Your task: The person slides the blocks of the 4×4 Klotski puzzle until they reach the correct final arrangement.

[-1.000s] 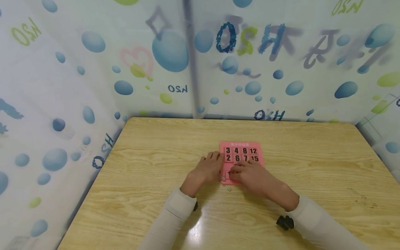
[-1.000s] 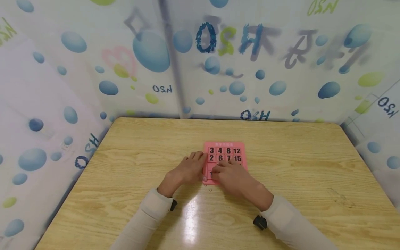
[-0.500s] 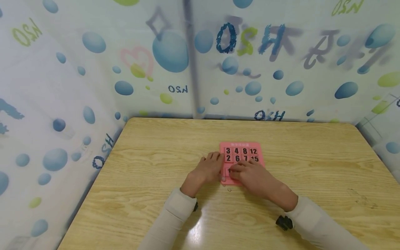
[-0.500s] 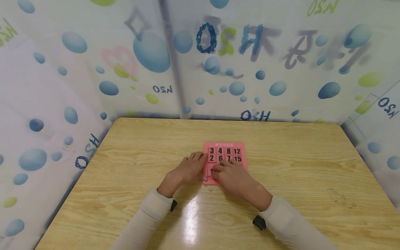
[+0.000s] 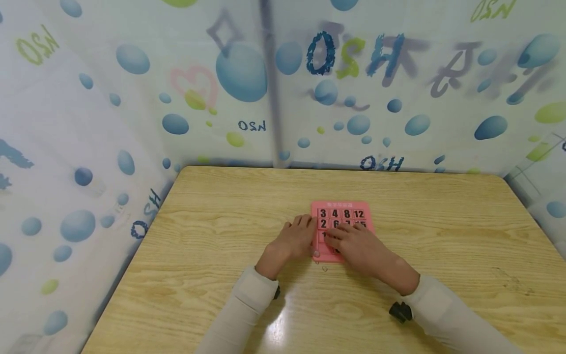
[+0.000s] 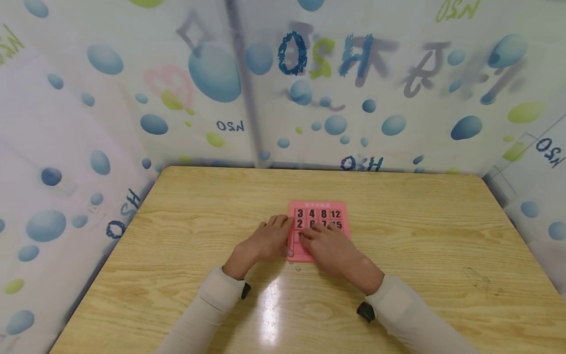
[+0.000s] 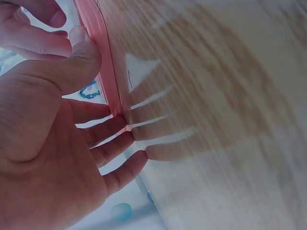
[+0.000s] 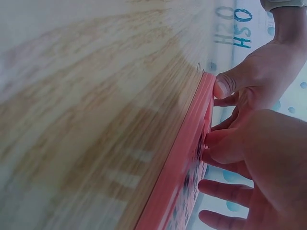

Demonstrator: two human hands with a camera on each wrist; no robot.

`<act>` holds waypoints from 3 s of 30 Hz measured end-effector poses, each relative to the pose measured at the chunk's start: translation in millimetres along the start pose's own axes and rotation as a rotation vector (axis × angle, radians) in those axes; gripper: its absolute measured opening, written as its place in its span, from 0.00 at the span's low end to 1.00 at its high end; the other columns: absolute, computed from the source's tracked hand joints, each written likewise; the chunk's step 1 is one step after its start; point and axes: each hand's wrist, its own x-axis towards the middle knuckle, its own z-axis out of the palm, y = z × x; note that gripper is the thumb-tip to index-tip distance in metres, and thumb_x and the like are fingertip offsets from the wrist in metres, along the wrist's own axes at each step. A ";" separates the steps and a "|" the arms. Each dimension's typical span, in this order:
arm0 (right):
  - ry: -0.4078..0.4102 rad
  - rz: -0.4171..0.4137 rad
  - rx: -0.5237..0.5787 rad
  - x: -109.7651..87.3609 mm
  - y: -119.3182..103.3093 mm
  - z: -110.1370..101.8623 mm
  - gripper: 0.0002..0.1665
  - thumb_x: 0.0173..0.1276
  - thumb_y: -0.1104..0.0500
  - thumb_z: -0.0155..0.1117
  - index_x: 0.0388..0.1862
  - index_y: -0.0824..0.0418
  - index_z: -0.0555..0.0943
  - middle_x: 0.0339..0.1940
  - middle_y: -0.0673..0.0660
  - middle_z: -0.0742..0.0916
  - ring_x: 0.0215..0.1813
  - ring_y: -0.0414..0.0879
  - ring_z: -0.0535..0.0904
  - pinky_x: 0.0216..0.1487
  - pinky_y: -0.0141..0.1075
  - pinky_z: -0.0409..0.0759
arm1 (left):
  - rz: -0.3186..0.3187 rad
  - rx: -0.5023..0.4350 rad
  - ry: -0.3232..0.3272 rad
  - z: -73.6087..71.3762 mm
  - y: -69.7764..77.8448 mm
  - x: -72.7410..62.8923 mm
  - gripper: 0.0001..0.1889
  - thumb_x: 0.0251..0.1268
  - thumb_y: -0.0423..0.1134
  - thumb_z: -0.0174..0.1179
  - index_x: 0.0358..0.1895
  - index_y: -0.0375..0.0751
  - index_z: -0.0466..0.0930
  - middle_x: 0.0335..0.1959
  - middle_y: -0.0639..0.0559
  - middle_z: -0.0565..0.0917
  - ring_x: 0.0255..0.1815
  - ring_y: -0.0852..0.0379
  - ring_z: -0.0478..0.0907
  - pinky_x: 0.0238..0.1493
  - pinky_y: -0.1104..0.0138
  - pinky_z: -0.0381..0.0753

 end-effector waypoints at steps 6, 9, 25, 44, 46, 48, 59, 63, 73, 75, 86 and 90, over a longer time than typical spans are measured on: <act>-0.013 0.005 -0.002 -0.3 0.4 0.5 0.22 0.73 0.59 0.61 0.64 0.55 0.80 0.66 0.56 0.80 0.67 0.59 0.75 0.62 0.56 0.75 | -0.007 -0.002 0.000 0.5 0.4 0.2 0.46 0.65 0.55 0.63 0.79 0.40 0.51 0.76 0.45 0.59 0.77 0.47 0.55 0.71 0.51 0.64; -0.011 -0.009 0.001 -1.5 1.8 0.4 0.22 0.73 0.60 0.61 0.64 0.56 0.80 0.65 0.56 0.81 0.67 0.59 0.75 0.62 0.56 0.74 | -0.001 -0.010 -0.002 0.8 0.6 0.0 0.46 0.65 0.55 0.63 0.79 0.40 0.51 0.76 0.44 0.59 0.78 0.47 0.54 0.72 0.50 0.63; 0.079 -0.121 0.044 -22.7 16.5 -1.7 0.12 0.65 0.59 0.69 0.47 0.54 0.88 0.49 0.50 0.88 0.53 0.50 0.79 0.57 0.49 0.77 | 0.013 -0.031 0.014 -0.1 1.1 -1.0 0.46 0.64 0.54 0.63 0.79 0.40 0.51 0.76 0.44 0.59 0.78 0.46 0.54 0.72 0.50 0.62; 0.105 -0.152 0.068 -20.3 8.9 2.6 0.14 0.70 0.60 0.61 0.51 0.54 0.87 0.52 0.51 0.87 0.56 0.51 0.79 0.60 0.50 0.76 | 0.016 -0.011 0.014 1.5 -1.5 0.0 0.46 0.65 0.56 0.62 0.79 0.40 0.51 0.76 0.44 0.59 0.78 0.46 0.55 0.71 0.49 0.64; 0.095 -0.152 0.063 -19.1 7.3 2.7 0.14 0.70 0.60 0.61 0.52 0.53 0.87 0.53 0.51 0.86 0.57 0.52 0.79 0.60 0.51 0.76 | 0.015 -0.012 0.015 1.4 -1.2 -0.2 0.46 0.64 0.56 0.62 0.79 0.40 0.51 0.76 0.44 0.59 0.77 0.46 0.55 0.71 0.49 0.64; 0.085 -0.150 0.061 -17.7 5.7 2.4 0.15 0.70 0.60 0.60 0.52 0.53 0.86 0.54 0.52 0.86 0.58 0.53 0.79 0.60 0.51 0.76 | 0.014 -0.011 0.016 1.4 -1.0 -0.2 0.46 0.64 0.56 0.62 0.79 0.40 0.52 0.76 0.44 0.59 0.77 0.46 0.55 0.71 0.49 0.64; 0.089 -0.147 0.083 -10.9 -1.9 4.5 0.18 0.69 0.61 0.60 0.55 0.53 0.85 0.58 0.53 0.85 0.61 0.54 0.79 0.61 0.54 0.75 | 0.017 -0.025 0.014 0.6 -1.4 -0.6 0.45 0.64 0.54 0.63 0.78 0.40 0.53 0.76 0.44 0.59 0.77 0.46 0.55 0.71 0.48 0.63; 0.068 -0.136 0.087 -10.5 -2.5 5.5 0.19 0.69 0.61 0.60 0.57 0.52 0.84 0.60 0.54 0.84 0.62 0.56 0.77 0.63 0.55 0.74 | 0.017 -0.029 0.012 0.3 -1.5 -0.8 0.45 0.65 0.54 0.63 0.78 0.40 0.52 0.76 0.44 0.59 0.77 0.45 0.55 0.71 0.48 0.63; 0.085 -0.125 0.132 -15.3 2.0 5.1 0.16 0.72 0.58 0.60 0.57 0.51 0.84 0.57 0.52 0.84 0.61 0.52 0.78 0.63 0.53 0.74 | 0.021 -0.027 0.013 2.0 -2.0 -0.7 0.44 0.66 0.54 0.63 0.78 0.40 0.52 0.75 0.44 0.60 0.77 0.45 0.55 0.71 0.49 0.64; 0.095 -0.120 0.134 -17.5 6.2 4.6 0.15 0.73 0.57 0.60 0.55 0.51 0.85 0.56 0.52 0.84 0.61 0.52 0.79 0.62 0.52 0.75 | 0.019 -0.033 0.014 1.9 -2.0 -0.6 0.45 0.65 0.54 0.63 0.78 0.40 0.52 0.75 0.44 0.60 0.77 0.45 0.55 0.71 0.49 0.64; 0.139 -0.136 0.084 -36.7 28.2 4.9 0.11 0.67 0.58 0.66 0.47 0.53 0.87 0.51 0.52 0.86 0.56 0.50 0.79 0.55 0.50 0.77 | 0.019 -0.052 0.017 1.2 -1.5 -0.6 0.45 0.64 0.54 0.64 0.78 0.42 0.52 0.75 0.44 0.59 0.77 0.46 0.54 0.71 0.50 0.63; 0.122 -0.149 0.061 -40.5 31.8 6.6 0.11 0.67 0.59 0.66 0.46 0.54 0.88 0.49 0.51 0.87 0.55 0.50 0.79 0.54 0.49 0.77 | 0.019 -0.055 0.019 2.0 -1.9 -0.1 0.45 0.64 0.54 0.64 0.78 0.42 0.52 0.75 0.45 0.59 0.77 0.46 0.54 0.71 0.50 0.63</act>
